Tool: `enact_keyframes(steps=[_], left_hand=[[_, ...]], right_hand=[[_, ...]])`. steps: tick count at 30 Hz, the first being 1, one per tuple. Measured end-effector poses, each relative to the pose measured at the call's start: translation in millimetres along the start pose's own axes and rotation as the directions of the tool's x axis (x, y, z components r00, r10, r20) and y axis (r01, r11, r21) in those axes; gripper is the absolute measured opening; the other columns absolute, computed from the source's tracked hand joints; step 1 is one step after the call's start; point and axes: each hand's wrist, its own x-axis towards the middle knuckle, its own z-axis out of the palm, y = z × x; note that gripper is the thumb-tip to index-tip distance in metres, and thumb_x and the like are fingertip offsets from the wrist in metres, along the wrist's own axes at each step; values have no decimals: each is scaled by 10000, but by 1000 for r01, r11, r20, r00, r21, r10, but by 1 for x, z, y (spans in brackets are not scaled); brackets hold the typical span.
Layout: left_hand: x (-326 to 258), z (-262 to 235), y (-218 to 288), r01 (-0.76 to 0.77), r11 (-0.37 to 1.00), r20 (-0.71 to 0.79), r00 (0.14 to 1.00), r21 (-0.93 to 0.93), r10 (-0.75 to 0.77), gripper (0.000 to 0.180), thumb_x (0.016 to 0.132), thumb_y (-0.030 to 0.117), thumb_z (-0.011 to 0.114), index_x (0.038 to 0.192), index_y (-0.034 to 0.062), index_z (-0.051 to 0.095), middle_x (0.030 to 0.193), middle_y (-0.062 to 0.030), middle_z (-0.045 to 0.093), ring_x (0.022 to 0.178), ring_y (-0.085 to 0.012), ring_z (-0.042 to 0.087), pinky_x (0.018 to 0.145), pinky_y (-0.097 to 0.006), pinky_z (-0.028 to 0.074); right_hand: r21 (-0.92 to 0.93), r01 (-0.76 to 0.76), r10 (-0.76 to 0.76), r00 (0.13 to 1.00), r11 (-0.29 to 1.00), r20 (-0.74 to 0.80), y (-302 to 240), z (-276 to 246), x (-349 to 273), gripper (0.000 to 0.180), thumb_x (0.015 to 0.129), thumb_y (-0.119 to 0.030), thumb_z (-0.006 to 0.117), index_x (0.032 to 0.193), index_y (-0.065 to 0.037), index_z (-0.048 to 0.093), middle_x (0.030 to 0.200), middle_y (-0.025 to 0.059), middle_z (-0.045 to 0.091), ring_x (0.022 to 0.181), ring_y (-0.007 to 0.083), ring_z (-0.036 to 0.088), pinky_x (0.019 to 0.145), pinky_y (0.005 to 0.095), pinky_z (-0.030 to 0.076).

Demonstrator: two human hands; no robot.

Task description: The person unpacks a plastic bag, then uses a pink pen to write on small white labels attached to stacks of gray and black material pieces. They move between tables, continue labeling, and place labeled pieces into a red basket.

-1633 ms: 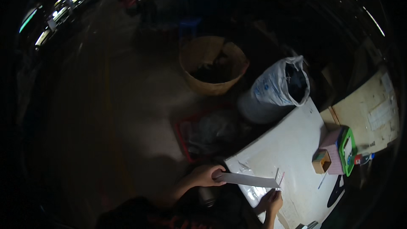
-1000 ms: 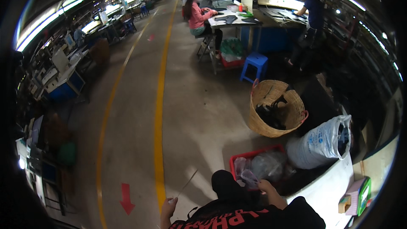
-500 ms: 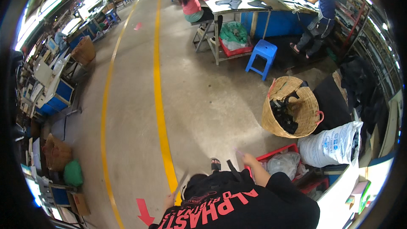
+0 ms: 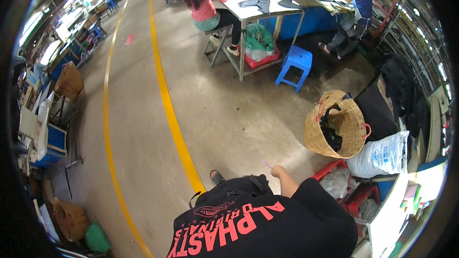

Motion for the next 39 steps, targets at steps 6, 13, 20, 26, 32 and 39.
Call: enact_keyframes(steps=[6,13,20,26,32,39], left_hand=[[136,-59,229,-57,993,-40,997,101,61,730,1024,644,667,1390,16,611,793,-73,670,529,-172,553,457,-353,410],[221,-69,467,-118,990,109,988,72,110,684,1028,697,635,1346,94,567,773,-46,596,491,-139,472,415,-334,350],[276,-78,578,-162,987,46,986,6,161,696,1035,681,642,1177,0,645,630,-19,504,460,-142,481,404,-327,321],[351,-105,689,-132,990,21,991,52,131,717,1028,672,660,1200,-23,634,672,-39,545,489,-156,513,423,-336,345],[445,-118,829,-127,983,51,991,130,121,740,1021,663,678,1223,-46,624,714,-59,585,517,-169,544,441,-344,370],[568,-162,1069,-184,966,79,982,184,172,769,1012,653,699,1250,-73,611,763,-82,631,551,-185,581,463,-354,398]], right_hand=[[555,-353,273,935,753,226,-54,12,9,402,1018,-292,675,1358,-86,729,1152,152,773,929,323,716,829,549,614],[589,-338,218,939,734,266,-216,-39,117,384,1017,-316,659,1306,-81,756,1095,128,763,861,292,689,757,522,621],[347,36,-15,998,937,-61,-464,-230,243,385,1007,-306,622,1231,-30,771,1127,205,783,998,366,753,839,554,600],[175,395,-338,898,902,-283,-679,-385,299,416,1063,-357,580,1285,-56,760,1248,246,770,1205,432,718,1047,523,558],[253,321,-230,915,913,-332,-792,-432,386,358,1075,-331,568,1227,-80,773,1085,223,789,1005,382,773,905,481,608],[356,-174,135,982,918,131,-848,-440,424,383,1015,-291,656,1328,-112,786,1109,104,811,944,275,767,817,504,655]])
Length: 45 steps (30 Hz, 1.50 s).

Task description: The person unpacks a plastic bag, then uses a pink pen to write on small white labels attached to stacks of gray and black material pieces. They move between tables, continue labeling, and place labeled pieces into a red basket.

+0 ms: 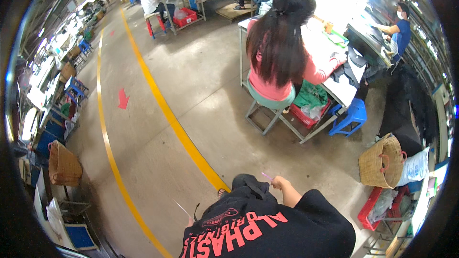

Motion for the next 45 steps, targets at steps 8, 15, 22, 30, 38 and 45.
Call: enact_keyframes(steps=[8,15,22,30,38,45], left_hand=[[182,-48,269,-84,996,-2,996,25,85,757,1044,581,700,1384,-72,523,841,-86,652,567,-178,578,484,-343,445],[257,-2,450,-56,997,99,994,61,50,662,1076,634,594,1186,-17,640,687,-65,600,490,-203,548,432,-372,448],[332,24,542,-138,987,43,989,-88,142,698,1048,673,591,1090,-14,706,777,-142,647,621,-234,647,469,-419,471],[419,16,678,-75,991,14,997,112,74,705,1012,649,654,1065,-49,729,835,-177,687,662,-245,678,505,-431,486],[565,12,948,-91,951,87,994,297,68,724,962,603,742,1115,-105,750,882,-170,720,698,-231,694,543,-425,500],[625,44,1146,-283,930,61,959,234,276,780,970,650,743,1283,-63,693,763,-98,678,544,-218,586,521,-401,467]], right_hand=[[417,-182,192,981,890,19,-113,-15,61,374,1013,-276,619,1325,-148,781,1077,67,807,891,261,733,777,481,651],[232,-58,57,998,971,12,-284,-136,201,402,976,-383,678,1210,-81,799,1040,129,790,843,269,715,721,498,613],[-5,489,-451,801,872,-393,-564,-327,227,406,1084,-370,594,1323,-75,734,1209,237,773,1103,409,742,949,525,561],[227,432,-271,816,873,-511,-682,-383,326,314,1072,-278,591,1212,-58,764,1156,238,778,1054,387,748,883,507,579],[434,12,-1,1000,901,-24,-719,-427,330,465,982,-161,557,1424,-20,581,792,211,719,637,321,697,565,497,543],[572,200,-79,970,796,-230,-866,-520,380,318,1029,-188,503,1200,20,671,853,195,767,604,279,683,544,417,542]])
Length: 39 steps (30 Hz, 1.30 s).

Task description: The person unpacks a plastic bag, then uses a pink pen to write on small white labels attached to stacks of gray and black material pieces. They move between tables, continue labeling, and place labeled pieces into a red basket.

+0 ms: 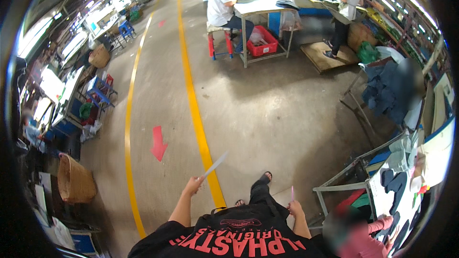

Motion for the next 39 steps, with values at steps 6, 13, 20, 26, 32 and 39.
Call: enact_keyframes(steps=[6,13,20,26,32,39], left_hand=[[57,59,89,231,927,189,965,-297,-180,650,1028,618,698,1249,7,695,715,-26,588,517,-150,519,458,-355,394],[146,103,152,-161,977,132,975,-139,179,595,1057,595,664,1197,19,720,778,-43,644,663,-213,649,589,-360,521],[237,196,300,-234,910,420,904,343,74,691,1018,598,719,1285,-37,669,914,-119,695,829,-266,688,742,-393,546],[323,322,493,-500,706,591,794,502,143,795,984,601,766,1360,-85,624,1032,-183,740,971,-311,721,874,-421,567],[333,524,695,-876,320,698,480,360,532,837,969,575,806,1447,-73,577,1153,-198,753,1061,-319,715,984,-456,562],[132,758,825,-819,573,893,266,11,362,653,1041,514,746,1486,77,550,1316,-147,693,661,-119,549,574,-280,444]], right_hand=[[-64,29,-22,993,998,113,-88,2,114,272,1051,-159,492,1178,45,619,853,214,733,602,302,716,531,442,585],[-192,96,-138,966,977,-220,-192,-32,137,366,1022,-213,617,1318,2,597,859,207,761,681,337,746,648,477,596],[-33,10,-25,860,999,-509,-168,-69,162,337,1006,-250,600,1194,4,718,995,250,781,937,446,767,840,542,598],[340,-469,575,724,816,-381,-128,-55,136,335,998,-248,585,1099,9,773,1031,217,796,911,434,762,836,540,598],[866,-144,687,676,478,-267,-184,-90,126,486,1042,-463,633,1005,2,770,807,144,726,696,271,709,649,452,567],[801,514,699,450,307,-556,-235,-223,110,412,1153,-355,561,958,-35,732,763,18,619,628,146,578,587,347,490]])
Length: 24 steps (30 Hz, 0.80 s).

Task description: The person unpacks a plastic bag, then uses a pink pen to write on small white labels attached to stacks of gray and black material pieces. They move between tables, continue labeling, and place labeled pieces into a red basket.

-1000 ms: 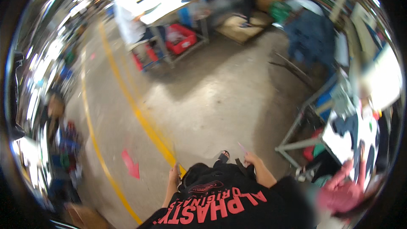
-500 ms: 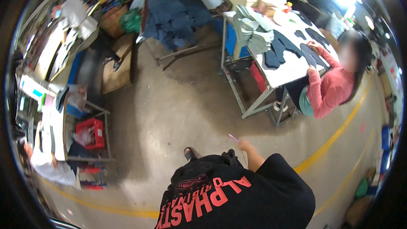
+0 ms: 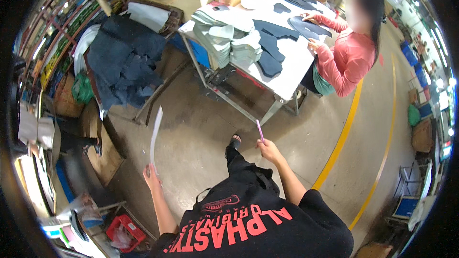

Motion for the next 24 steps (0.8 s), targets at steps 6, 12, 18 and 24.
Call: enact_keyframes(steps=[6,12,18,24], left_hand=[[11,157,167,-32,883,196,971,-469,140,573,1104,522,631,1501,134,487,1320,-122,693,575,-59,455,491,-240,364],[28,237,280,-155,798,287,879,-582,380,560,1122,466,605,1511,100,437,1368,-165,687,571,-55,450,497,-220,377],[98,306,375,-259,770,390,742,-583,545,538,1119,383,639,1512,82,428,1418,-182,673,605,-41,442,516,-209,387],[158,381,456,-255,795,585,561,-551,585,718,1025,406,775,1531,38,422,1443,-162,636,796,-42,516,680,-194,469]], right_hand=[[-258,396,-442,883,881,-156,-205,-14,74,300,1106,-288,633,1047,-21,754,791,124,662,760,218,635,734,390,534],[-572,542,-741,644,616,-187,-379,-30,128,212,1015,-190,740,1179,-57,726,1022,155,711,910,352,724,798,430,571],[-638,528,-748,653,561,-118,-434,-13,187,323,976,-204,794,1270,-100,712,1240,107,697,1007,310,760,849,417,603],[-744,457,-709,705,487,-32,-445,13,224,525,947,-268,827,1412,-133,623,1404,89,627,985,317,777,793,446,636]])
